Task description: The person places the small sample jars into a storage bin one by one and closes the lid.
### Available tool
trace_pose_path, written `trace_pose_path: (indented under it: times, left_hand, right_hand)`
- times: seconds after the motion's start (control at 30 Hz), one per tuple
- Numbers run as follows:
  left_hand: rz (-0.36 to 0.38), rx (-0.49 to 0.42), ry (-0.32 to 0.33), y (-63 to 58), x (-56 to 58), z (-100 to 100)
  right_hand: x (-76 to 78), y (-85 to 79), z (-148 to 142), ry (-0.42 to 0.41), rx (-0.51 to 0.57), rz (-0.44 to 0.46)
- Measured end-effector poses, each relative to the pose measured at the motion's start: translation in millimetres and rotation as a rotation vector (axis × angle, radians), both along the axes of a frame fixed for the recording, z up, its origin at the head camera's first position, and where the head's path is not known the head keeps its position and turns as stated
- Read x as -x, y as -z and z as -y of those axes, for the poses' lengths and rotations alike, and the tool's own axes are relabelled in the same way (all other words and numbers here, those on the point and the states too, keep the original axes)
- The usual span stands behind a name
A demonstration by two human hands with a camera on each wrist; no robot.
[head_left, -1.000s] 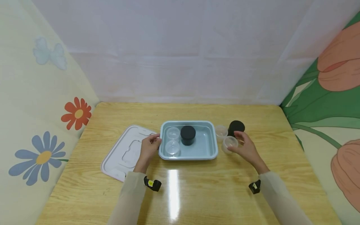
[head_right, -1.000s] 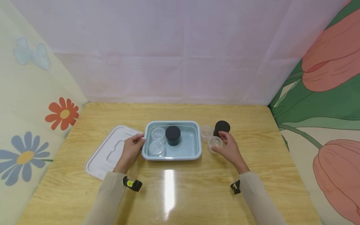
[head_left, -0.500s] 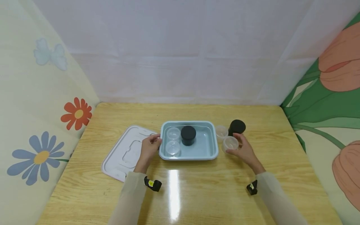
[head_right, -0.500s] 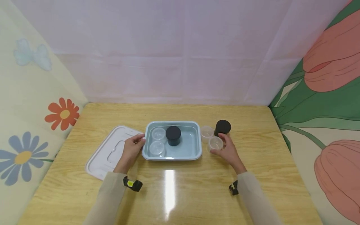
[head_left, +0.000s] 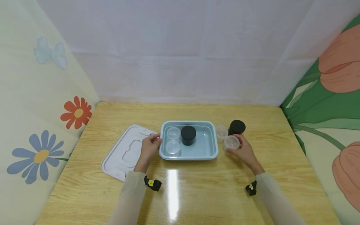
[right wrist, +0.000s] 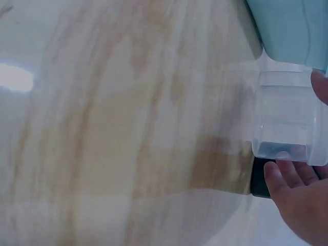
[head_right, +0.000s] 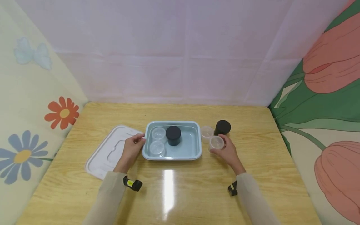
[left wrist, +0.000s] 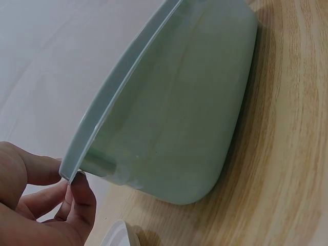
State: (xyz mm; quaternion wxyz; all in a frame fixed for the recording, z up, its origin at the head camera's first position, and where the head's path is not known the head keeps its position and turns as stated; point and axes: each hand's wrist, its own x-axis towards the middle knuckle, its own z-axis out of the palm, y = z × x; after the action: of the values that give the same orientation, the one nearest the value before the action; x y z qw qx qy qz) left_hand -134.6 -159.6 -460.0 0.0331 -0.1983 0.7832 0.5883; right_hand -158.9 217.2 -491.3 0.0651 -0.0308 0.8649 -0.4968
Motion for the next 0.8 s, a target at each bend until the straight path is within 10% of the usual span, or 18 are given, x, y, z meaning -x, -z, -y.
trace_pose_path:
  times: [0.8]
  left_hand:
    - [-0.018, 0.003, -0.006, 2.1, -0.2, 1]
  right_hand:
    - [7.5, -52.4, 0, -0.012, -0.012, -0.076]
